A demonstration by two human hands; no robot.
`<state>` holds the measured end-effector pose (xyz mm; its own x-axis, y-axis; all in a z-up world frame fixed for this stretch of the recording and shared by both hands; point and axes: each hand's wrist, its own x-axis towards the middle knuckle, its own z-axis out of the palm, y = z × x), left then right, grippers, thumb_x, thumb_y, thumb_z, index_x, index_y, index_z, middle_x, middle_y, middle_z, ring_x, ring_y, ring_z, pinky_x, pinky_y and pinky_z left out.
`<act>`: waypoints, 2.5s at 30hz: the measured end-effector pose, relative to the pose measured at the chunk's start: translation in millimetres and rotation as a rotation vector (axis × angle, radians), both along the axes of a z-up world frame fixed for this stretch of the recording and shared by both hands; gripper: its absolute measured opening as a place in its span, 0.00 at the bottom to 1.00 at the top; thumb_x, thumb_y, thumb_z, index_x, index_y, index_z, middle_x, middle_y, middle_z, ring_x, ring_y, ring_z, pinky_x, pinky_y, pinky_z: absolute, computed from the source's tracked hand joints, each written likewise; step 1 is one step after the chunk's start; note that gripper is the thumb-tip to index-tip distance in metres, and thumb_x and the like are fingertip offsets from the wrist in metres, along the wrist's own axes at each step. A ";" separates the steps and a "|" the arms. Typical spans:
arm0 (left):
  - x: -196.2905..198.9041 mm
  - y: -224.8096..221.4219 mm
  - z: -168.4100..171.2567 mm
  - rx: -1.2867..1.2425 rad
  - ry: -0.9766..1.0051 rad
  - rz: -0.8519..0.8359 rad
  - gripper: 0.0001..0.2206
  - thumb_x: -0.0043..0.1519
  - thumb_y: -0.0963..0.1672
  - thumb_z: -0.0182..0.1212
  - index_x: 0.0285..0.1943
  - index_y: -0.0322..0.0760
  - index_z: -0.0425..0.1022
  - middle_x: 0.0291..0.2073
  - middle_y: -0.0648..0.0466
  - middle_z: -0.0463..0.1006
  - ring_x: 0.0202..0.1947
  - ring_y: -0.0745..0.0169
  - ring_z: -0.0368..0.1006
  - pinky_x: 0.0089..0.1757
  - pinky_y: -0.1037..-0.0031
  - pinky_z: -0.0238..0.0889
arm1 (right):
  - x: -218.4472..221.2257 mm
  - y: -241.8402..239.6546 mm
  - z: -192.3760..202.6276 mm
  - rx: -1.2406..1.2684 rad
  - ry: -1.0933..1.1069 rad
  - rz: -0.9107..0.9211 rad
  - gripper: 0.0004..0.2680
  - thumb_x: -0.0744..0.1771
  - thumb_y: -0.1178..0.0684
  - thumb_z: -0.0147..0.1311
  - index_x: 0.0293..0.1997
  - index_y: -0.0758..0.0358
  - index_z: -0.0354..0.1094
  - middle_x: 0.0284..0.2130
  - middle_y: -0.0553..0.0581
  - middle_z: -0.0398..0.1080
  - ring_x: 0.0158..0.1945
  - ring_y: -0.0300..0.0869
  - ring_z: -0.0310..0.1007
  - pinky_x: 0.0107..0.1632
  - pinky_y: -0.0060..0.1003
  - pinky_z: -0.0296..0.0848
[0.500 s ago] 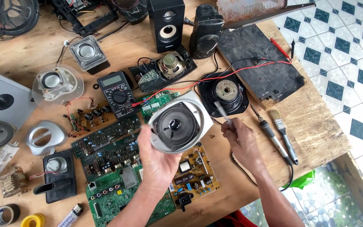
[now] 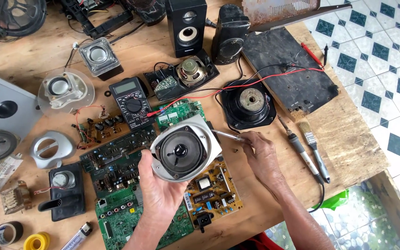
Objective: A person uses a screwdriver to work on a speaker component that is placed on top of a large circuit board on a workbench.
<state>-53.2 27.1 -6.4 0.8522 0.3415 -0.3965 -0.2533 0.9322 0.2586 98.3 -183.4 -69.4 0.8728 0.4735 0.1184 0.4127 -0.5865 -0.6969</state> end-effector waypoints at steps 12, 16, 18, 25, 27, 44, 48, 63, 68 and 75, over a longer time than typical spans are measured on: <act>-32.1 10.5 -25.5 0.104 -0.232 -0.007 0.28 0.60 0.50 0.66 0.61 0.24 0.66 0.52 0.36 0.74 0.51 0.39 0.73 0.48 0.55 0.73 | -10.9 -8.0 61.9 0.276 0.300 -0.113 0.04 0.69 0.57 0.48 0.42 0.62 0.69 0.33 0.51 0.70 0.27 0.36 0.67 0.36 0.30 0.71; -38.5 6.7 -22.2 0.119 -0.324 -0.049 0.28 0.61 0.48 0.67 0.63 0.26 0.63 0.52 0.34 0.72 0.50 0.39 0.73 0.46 0.56 0.75 | -28.8 -2.2 85.6 0.126 0.292 -0.062 0.10 0.67 0.47 0.46 0.45 0.58 0.73 0.12 0.50 0.65 0.19 0.35 0.68 0.31 0.30 0.63; -44.4 2.4 -24.9 0.133 -0.309 -0.094 0.28 0.63 0.48 0.62 0.66 0.25 0.60 0.53 0.34 0.71 0.51 0.40 0.72 0.47 0.57 0.75 | -40.9 -2.2 81.3 0.256 0.564 0.024 0.17 0.63 0.50 0.56 0.58 0.53 0.69 0.22 0.46 0.54 0.26 0.33 0.54 0.29 0.29 0.66; -67.5 -3.0 -28.5 0.112 -0.312 -0.206 0.29 0.62 0.44 0.65 0.69 0.29 0.55 0.59 0.38 0.69 0.59 0.42 0.68 0.57 0.57 0.67 | -62.0 17.1 61.0 0.527 0.814 0.417 0.33 0.59 0.52 0.68 0.71 0.58 0.51 0.22 0.46 0.46 0.26 0.33 0.47 0.29 0.26 0.55; -71.8 -0.9 -16.8 0.332 -0.243 -0.298 0.44 0.54 0.40 0.69 0.75 0.52 0.40 0.68 0.40 0.55 0.64 0.41 0.63 0.54 0.57 0.69 | -64.0 18.8 55.8 0.569 0.796 0.459 0.33 0.59 0.51 0.68 0.72 0.57 0.51 0.24 0.46 0.49 0.27 0.32 0.50 0.31 0.25 0.56; -84.0 -15.4 -20.8 0.788 0.171 0.003 0.44 0.47 0.45 0.69 0.72 0.41 0.45 0.60 0.43 0.65 0.59 0.49 0.66 0.57 0.57 0.65 | -118.6 49.5 60.7 0.591 0.861 0.316 0.31 0.63 0.46 0.58 0.72 0.58 0.45 0.28 0.48 0.59 0.22 0.32 0.56 0.23 0.28 0.62; -84.7 -13.5 -12.1 0.761 0.124 0.041 0.46 0.49 0.50 0.74 0.72 0.40 0.46 0.61 0.42 0.65 0.59 0.48 0.67 0.55 0.59 0.65 | -113.0 78.1 86.4 0.306 0.958 0.069 0.06 0.60 0.57 0.49 0.37 0.58 0.65 0.13 0.50 0.59 0.13 0.35 0.55 0.18 0.30 0.56; -95.3 1.8 -19.1 0.792 0.099 0.201 0.47 0.49 0.46 0.71 0.75 0.41 0.41 0.57 0.41 0.68 0.56 0.47 0.68 0.54 0.54 0.67 | -73.0 29.0 67.0 0.585 0.261 0.470 0.06 0.68 0.56 0.47 0.48 0.61 0.63 0.25 0.48 0.66 0.21 0.30 0.69 0.23 0.22 0.76; -95.3 3.2 -18.8 0.787 0.183 0.221 0.49 0.45 0.48 0.73 0.74 0.42 0.43 0.58 0.42 0.67 0.57 0.46 0.68 0.56 0.53 0.66 | -70.3 38.8 95.0 0.603 0.288 0.493 0.08 0.67 0.59 0.47 0.51 0.62 0.64 0.26 0.53 0.73 0.26 0.35 0.77 0.27 0.23 0.76; -100.9 6.1 -13.7 0.927 0.289 0.179 0.49 0.46 0.55 0.72 0.73 0.45 0.42 0.56 0.44 0.69 0.55 0.49 0.71 0.55 0.58 0.70 | -80.8 65.8 132.2 0.693 0.105 0.416 0.15 0.67 0.42 0.49 0.41 0.67 0.70 0.27 0.57 0.68 0.29 0.39 0.70 0.29 0.26 0.72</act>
